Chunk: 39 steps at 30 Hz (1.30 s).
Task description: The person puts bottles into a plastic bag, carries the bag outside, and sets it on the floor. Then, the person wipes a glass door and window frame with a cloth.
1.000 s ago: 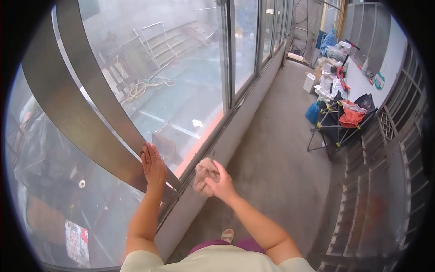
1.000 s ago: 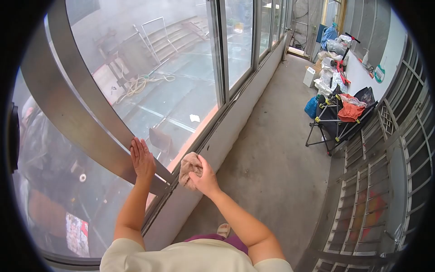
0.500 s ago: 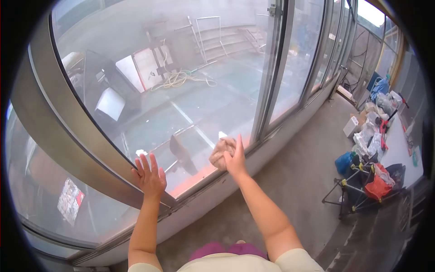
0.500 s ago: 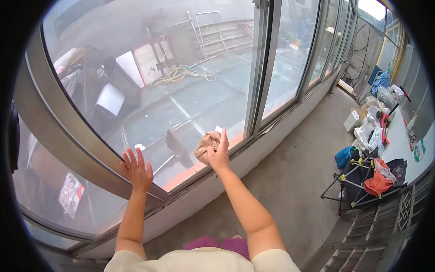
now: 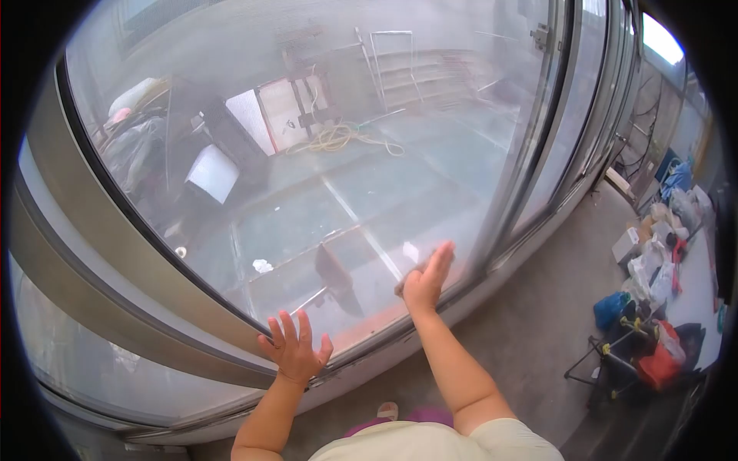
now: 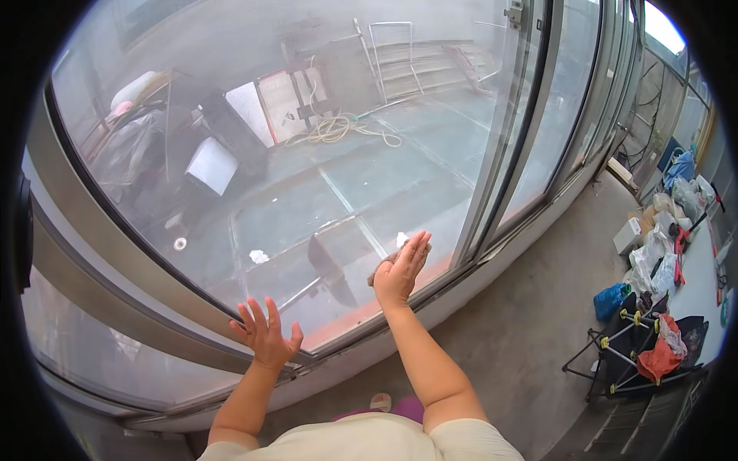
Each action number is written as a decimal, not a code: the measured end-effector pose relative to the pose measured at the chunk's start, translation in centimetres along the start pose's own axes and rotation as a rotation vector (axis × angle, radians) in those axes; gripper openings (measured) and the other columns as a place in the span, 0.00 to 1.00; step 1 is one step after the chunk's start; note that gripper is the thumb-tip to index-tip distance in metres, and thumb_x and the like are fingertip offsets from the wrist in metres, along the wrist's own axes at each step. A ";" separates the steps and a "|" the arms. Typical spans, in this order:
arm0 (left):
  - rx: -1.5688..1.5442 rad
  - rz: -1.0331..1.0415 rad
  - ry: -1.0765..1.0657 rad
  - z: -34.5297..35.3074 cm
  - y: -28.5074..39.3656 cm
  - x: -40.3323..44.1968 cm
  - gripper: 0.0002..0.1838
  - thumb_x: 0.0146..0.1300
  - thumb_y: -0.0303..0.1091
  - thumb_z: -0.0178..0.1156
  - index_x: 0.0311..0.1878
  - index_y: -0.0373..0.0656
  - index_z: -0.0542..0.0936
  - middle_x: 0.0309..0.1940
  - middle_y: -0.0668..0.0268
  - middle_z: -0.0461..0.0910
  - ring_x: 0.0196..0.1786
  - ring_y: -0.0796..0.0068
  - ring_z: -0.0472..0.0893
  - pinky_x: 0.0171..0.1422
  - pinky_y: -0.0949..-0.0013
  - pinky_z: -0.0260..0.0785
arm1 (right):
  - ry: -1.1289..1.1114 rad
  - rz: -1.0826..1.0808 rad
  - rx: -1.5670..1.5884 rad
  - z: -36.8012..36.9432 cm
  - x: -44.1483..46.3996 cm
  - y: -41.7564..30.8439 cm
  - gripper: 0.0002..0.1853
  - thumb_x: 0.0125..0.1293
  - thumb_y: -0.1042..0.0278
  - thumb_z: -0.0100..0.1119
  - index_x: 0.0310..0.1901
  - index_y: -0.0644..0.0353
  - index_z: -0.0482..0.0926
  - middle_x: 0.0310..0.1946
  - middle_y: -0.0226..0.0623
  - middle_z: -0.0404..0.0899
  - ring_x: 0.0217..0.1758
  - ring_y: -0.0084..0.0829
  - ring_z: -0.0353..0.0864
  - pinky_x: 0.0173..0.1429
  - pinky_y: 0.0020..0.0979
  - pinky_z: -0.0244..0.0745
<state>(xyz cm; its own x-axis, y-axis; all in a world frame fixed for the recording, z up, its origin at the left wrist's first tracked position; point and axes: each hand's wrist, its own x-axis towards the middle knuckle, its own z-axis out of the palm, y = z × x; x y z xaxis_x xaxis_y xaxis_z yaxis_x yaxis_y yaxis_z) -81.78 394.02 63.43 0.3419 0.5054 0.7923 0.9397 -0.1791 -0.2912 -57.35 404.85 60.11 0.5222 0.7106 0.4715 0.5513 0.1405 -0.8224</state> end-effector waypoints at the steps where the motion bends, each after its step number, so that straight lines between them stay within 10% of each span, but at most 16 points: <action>1: -0.078 0.079 0.011 -0.1 -0.5 -0.5 0.36 0.55 0.44 0.54 0.66 0.34 0.65 0.71 0.43 0.49 0.76 0.46 0.41 0.75 0.46 0.25 | 0.008 0.008 0.017 -0.3 0.5 0.4 0.41 0.52 0.80 0.40 0.71 0.67 0.42 0.72 0.56 0.39 0.74 0.58 0.40 0.76 0.46 0.41; 12: -0.292 0.045 0.388 2.9 -2.3 0.3 0.28 0.60 0.31 0.50 0.63 0.25 0.64 0.70 0.39 0.50 0.74 0.38 0.39 0.74 0.41 0.31 | 0.059 0.046 0.042 -2.1 4.9 3.6 0.40 0.53 0.80 0.40 0.72 0.63 0.44 0.72 0.54 0.45 0.75 0.52 0.43 0.76 0.41 0.42; 39: -0.517 0.101 0.486 14.8 25.2 19.0 0.16 0.60 0.29 0.54 0.51 0.42 0.81 0.61 0.57 0.71 0.74 0.53 0.49 0.75 0.58 0.42 | -0.053 0.308 0.247 -13.8 8.0 13.8 0.38 0.51 0.78 0.48 0.68 0.66 0.55 0.64 0.51 0.59 0.68 0.44 0.61 0.70 0.36 0.58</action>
<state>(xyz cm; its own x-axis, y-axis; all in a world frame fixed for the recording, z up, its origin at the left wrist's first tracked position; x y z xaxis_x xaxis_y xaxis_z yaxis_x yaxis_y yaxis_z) -51.64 411.58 63.18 0.2782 0.0534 0.9590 0.7445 -0.6428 -0.1802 -36.60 402.98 56.92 0.6006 0.7794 0.1786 0.1974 0.0720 -0.9777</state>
